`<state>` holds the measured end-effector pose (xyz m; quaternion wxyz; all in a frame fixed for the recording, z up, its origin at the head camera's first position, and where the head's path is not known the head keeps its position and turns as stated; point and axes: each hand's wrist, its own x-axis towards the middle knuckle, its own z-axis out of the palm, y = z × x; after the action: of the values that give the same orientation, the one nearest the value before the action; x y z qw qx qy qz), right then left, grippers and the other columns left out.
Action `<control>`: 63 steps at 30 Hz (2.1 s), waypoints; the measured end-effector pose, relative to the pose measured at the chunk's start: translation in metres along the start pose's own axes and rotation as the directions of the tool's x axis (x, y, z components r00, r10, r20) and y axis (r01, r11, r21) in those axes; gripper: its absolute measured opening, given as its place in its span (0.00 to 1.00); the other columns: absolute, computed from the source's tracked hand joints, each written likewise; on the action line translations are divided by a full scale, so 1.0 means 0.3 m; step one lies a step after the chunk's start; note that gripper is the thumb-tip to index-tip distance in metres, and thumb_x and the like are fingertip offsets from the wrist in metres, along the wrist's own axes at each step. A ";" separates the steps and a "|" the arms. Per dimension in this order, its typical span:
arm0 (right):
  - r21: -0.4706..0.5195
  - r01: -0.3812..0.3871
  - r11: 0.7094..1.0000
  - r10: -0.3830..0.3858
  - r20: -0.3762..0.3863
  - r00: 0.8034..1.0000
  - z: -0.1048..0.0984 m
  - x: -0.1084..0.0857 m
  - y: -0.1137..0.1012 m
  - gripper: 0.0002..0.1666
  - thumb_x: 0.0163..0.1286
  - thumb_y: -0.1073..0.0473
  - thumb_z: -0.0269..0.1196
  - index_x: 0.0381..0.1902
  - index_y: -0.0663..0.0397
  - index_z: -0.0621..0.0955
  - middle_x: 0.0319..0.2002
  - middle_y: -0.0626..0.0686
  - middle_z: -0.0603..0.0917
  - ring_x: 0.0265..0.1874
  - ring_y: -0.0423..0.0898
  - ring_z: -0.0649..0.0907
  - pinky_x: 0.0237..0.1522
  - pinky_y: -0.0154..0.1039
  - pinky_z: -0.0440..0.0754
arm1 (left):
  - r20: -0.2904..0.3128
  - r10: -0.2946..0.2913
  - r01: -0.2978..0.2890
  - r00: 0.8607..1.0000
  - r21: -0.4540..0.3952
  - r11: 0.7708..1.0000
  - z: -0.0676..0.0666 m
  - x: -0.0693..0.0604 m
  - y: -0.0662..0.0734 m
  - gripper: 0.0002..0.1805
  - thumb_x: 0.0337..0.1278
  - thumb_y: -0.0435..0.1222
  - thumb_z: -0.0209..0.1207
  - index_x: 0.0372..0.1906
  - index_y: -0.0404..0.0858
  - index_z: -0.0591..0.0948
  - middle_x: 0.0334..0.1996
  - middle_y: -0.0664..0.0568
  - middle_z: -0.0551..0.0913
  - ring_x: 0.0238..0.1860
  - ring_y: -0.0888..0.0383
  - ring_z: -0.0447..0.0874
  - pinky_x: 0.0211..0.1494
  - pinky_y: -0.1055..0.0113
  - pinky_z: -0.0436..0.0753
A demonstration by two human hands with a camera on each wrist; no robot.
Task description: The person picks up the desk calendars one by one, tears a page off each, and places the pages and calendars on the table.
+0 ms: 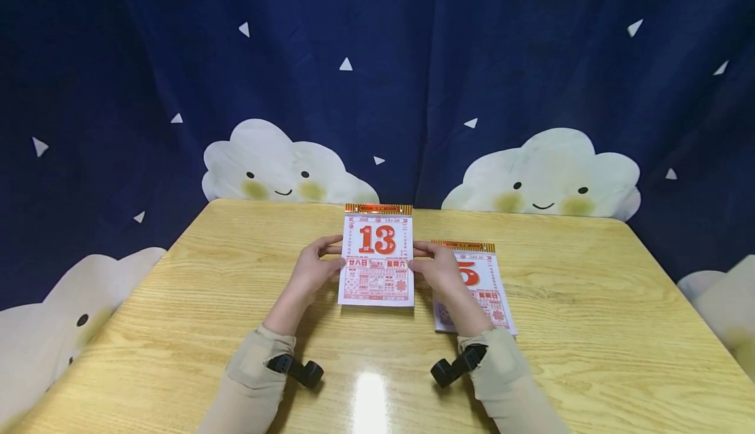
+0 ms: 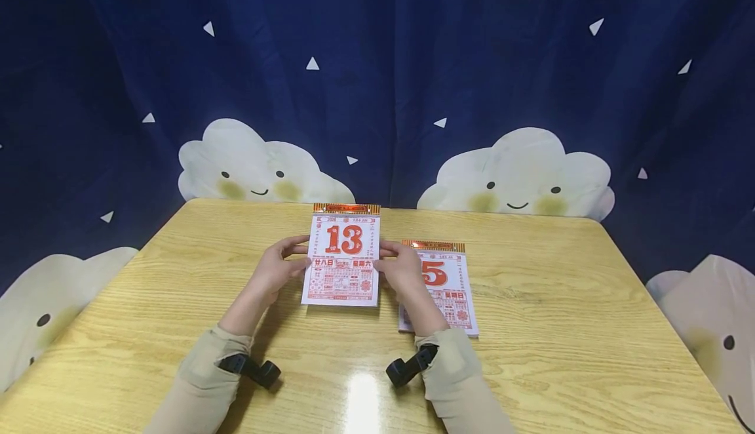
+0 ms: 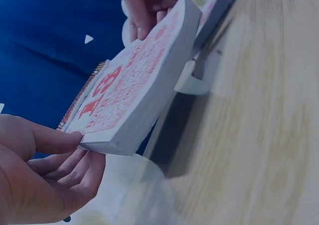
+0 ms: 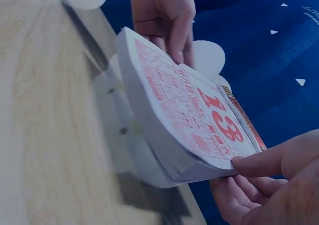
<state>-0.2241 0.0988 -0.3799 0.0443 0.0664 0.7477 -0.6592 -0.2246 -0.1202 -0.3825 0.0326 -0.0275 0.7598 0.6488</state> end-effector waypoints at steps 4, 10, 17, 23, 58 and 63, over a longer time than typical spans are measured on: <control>0.010 0.009 1.000 -0.009 0.020 1.000 -0.024 -0.003 -0.012 0.27 0.56 0.75 0.58 0.56 0.66 0.72 0.49 0.63 0.76 0.33 0.42 0.80 0.44 0.42 0.81 | 0.045 0.004 -0.004 0.999 -0.015 1.000 0.000 -0.006 0.003 0.26 0.53 0.24 0.54 0.60 0.33 0.70 0.51 0.40 0.73 0.38 0.56 0.78 0.45 0.65 0.81; 0.036 0.022 0.999 -0.023 0.040 0.999 -0.062 -0.015 -0.046 0.28 0.57 0.74 0.58 0.58 0.65 0.70 0.51 0.63 0.74 0.35 0.41 0.79 0.44 0.38 0.81 | 0.158 0.059 -0.035 0.986 -0.147 0.988 -0.010 -0.006 -0.010 0.29 0.57 0.27 0.52 0.65 0.42 0.65 0.50 0.44 0.73 0.39 0.60 0.78 0.48 0.60 0.79; 0.026 0.027 0.999 -0.028 0.033 0.999 -0.087 -0.033 -0.082 0.29 0.59 0.72 0.57 0.60 0.63 0.69 0.54 0.61 0.74 0.42 0.45 0.79 0.46 0.35 0.80 | 0.358 0.165 0.026 0.919 -0.474 0.880 -0.007 -0.002 -0.029 0.31 0.65 0.28 0.44 0.71 0.46 0.51 0.41 0.54 0.81 0.37 0.59 0.82 0.44 0.65 0.81; 0.037 0.052 0.998 -0.053 0.041 0.998 -0.105 -0.048 -0.081 0.29 0.60 0.71 0.58 0.61 0.62 0.69 0.55 0.61 0.73 0.41 0.44 0.79 0.47 0.38 0.80 | 0.424 0.205 0.079 0.882 -0.561 0.824 0.003 0.002 -0.029 0.30 0.67 0.28 0.39 0.71 0.40 0.47 0.41 0.54 0.82 0.37 0.59 0.82 0.43 0.66 0.80; -0.589 0.808 0.014 -0.741 0.537 0.403 -0.146 -0.188 -0.061 0.11 0.53 0.53 0.68 0.35 0.46 0.86 0.45 0.47 0.81 0.49 0.47 0.76 0.55 0.46 0.70 | 0.481 0.356 0.128 0.801 -0.720 0.683 0.120 -0.005 -0.004 0.26 0.67 0.27 0.32 0.64 0.53 0.60 0.46 0.52 0.80 0.41 0.57 0.81 0.44 0.64 0.81; -0.617 0.787 0.008 -0.755 0.513 0.410 -0.138 -0.196 -0.057 0.05 0.55 0.57 0.66 0.31 0.48 0.85 0.38 0.44 0.83 0.43 0.44 0.79 0.50 0.42 0.75 | 0.484 0.339 0.122 0.807 -0.697 0.706 0.122 -0.010 0.002 0.26 0.68 0.27 0.31 0.65 0.53 0.60 0.46 0.52 0.79 0.41 0.57 0.80 0.44 0.64 0.81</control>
<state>-0.1679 0.1354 -0.3487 -0.2833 -0.3906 0.8615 -0.1578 -0.2213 -0.0841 -0.3875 0.2092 0.2085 0.4091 0.8634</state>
